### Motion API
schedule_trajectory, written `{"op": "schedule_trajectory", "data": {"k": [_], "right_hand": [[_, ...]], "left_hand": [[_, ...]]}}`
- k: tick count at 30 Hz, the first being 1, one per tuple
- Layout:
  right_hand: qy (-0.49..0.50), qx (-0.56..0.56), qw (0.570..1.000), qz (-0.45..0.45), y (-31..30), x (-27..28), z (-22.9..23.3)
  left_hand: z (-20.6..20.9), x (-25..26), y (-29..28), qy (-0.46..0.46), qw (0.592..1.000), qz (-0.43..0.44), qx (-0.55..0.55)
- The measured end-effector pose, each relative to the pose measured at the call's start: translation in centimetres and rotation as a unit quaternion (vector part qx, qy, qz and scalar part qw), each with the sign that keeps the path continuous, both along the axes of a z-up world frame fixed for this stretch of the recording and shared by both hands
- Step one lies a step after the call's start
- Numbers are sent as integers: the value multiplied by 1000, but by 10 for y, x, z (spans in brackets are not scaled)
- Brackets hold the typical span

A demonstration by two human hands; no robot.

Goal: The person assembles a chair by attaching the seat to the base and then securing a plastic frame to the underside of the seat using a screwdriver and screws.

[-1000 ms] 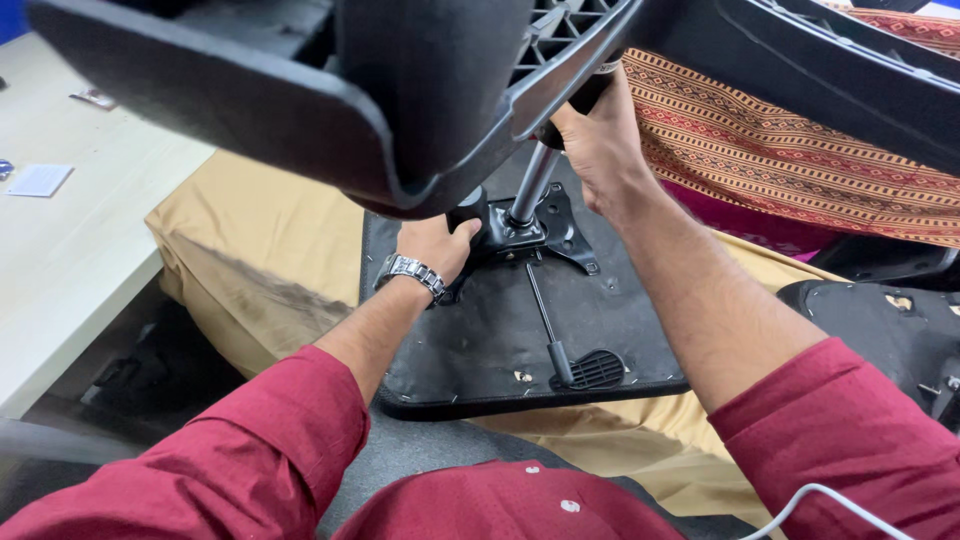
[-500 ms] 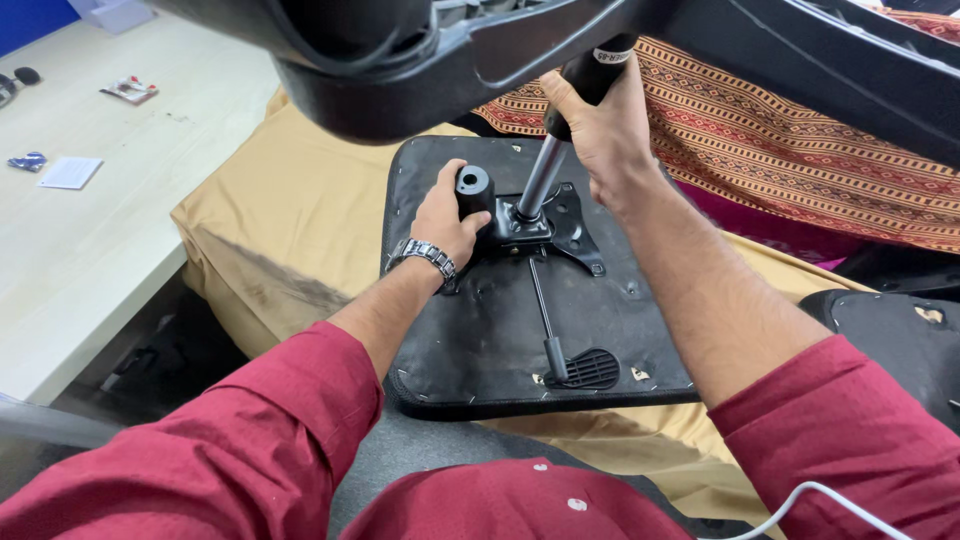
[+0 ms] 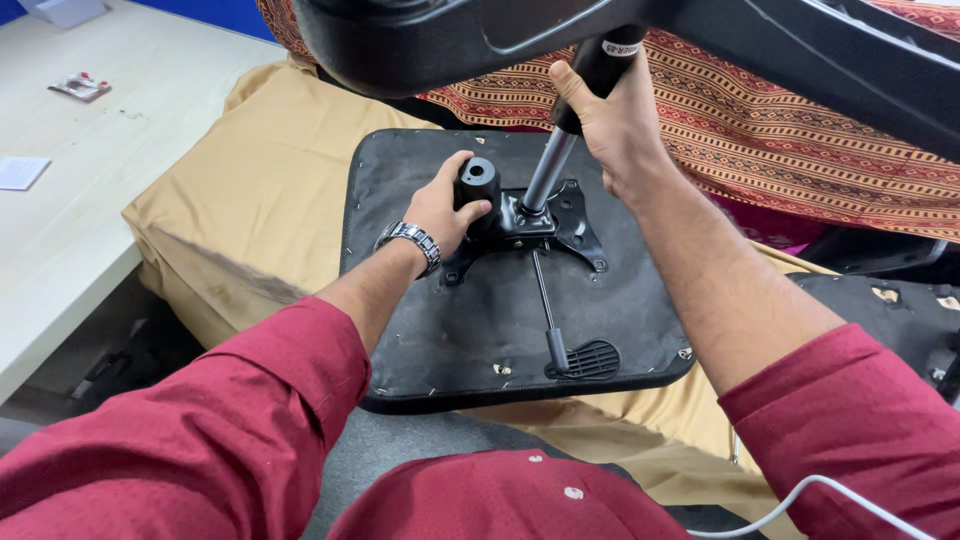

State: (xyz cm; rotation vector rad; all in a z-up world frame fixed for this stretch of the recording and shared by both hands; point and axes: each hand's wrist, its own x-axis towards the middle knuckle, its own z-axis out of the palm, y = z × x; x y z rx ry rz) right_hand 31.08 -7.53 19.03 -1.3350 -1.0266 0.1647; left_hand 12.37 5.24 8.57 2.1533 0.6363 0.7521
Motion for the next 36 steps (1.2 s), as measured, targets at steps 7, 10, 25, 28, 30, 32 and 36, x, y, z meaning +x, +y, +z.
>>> {"op": "schedule_trajectory", "data": {"k": [7,10,25,28,30,32,36], "right_hand": [[-4,-74,997,-1,-9,-2,2],[-14,-80,997,-3,-7,0,2],[48,-97,993,40,28,1,3],[94,-112,989,16,35,4,0],[94,-108,990,-8,33,8,-3],[70,-73,995,-20,30,9,-5],[101,-36,994,29,22,15,-6]], "left_hand": [[7,-4,-6,0,999,0,36],[10,-5,-7,-3,1000,10,2],[4,-21,-45,-12,988,154,-12],[-2,-22,-62,-86,988,124,20],[-8,-20,-77,-123,986,107,35],[-10,-17,-90,-123,987,95,29],[-7,-8,-109,-67,997,41,-22]]}}
